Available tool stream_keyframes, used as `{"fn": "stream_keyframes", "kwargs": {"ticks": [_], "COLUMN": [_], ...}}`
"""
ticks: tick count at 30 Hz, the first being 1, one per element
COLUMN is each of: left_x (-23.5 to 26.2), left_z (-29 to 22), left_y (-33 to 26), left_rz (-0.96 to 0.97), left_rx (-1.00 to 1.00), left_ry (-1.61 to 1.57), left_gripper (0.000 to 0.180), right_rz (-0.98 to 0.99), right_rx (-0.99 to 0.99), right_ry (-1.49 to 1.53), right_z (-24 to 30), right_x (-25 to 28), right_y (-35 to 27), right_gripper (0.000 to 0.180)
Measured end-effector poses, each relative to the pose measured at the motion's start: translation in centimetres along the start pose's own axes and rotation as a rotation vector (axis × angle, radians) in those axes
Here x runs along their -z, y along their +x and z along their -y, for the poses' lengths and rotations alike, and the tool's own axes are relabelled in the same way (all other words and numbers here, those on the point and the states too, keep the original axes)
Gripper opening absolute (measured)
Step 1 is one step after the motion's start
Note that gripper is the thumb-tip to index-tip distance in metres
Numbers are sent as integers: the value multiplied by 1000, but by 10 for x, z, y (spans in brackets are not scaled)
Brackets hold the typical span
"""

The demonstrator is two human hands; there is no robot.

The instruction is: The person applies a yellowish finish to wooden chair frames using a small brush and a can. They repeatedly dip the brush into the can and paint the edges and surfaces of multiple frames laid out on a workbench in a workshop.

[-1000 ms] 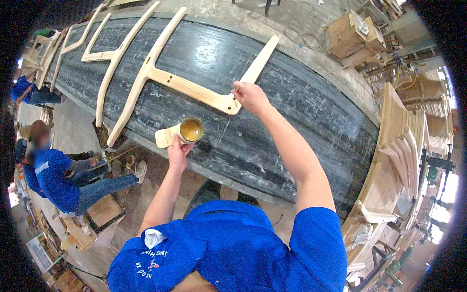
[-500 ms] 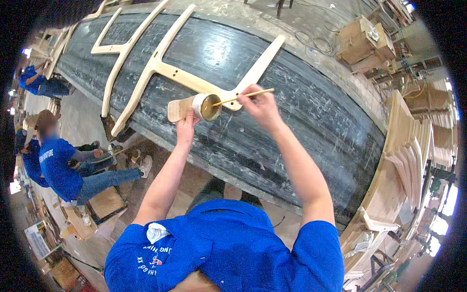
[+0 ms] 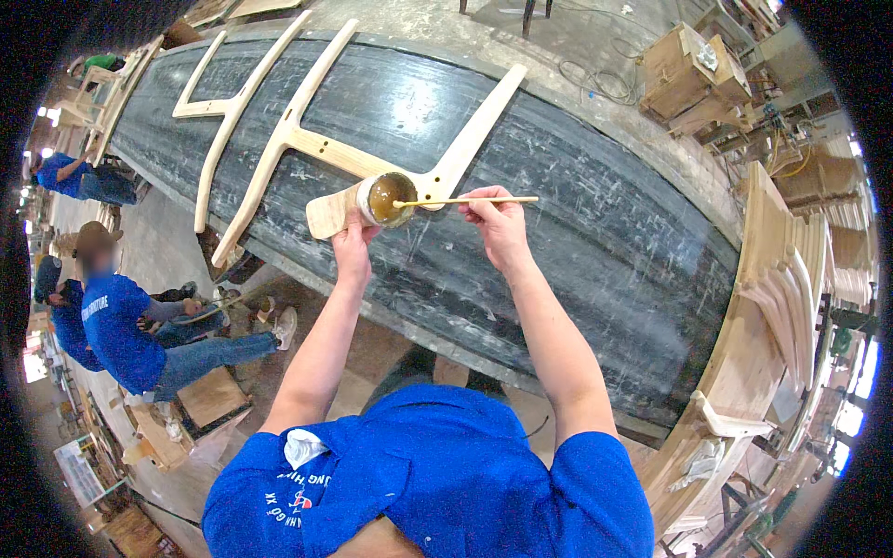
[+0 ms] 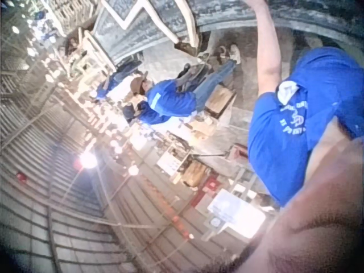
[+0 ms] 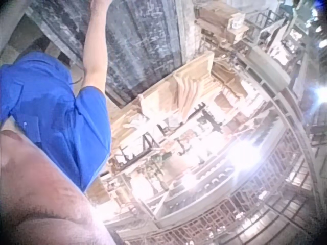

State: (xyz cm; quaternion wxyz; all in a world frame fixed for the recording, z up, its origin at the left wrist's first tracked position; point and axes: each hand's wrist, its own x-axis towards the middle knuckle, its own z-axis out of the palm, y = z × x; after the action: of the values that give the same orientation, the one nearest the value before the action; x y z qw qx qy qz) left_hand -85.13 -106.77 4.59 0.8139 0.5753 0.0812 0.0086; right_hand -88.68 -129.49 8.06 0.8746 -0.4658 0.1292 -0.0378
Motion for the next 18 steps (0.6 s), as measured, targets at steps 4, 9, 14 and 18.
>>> {"fn": "stream_keyframes", "kwargs": {"ticks": [4,9,14,18], "left_x": [-10,-22,2,34], "left_z": [13,33,44,42], "left_y": [0,0,5,-2], "left_rz": [-13,-45,-105,-199], "left_rx": [74,211,242,245], "left_ry": [-79,-83,-106,-91], "left_gripper": [33,35,36,39], "right_rz": [-165,-235,-182,-43], "right_rx": [-140,-243,64,287], "right_ry": [109,108,-245,-696], "right_z": [-14,-20,4,10], "right_x": [4,11,11,-1], "right_y": [3,6,26,39], "right_gripper": [8,17,18,22]}}
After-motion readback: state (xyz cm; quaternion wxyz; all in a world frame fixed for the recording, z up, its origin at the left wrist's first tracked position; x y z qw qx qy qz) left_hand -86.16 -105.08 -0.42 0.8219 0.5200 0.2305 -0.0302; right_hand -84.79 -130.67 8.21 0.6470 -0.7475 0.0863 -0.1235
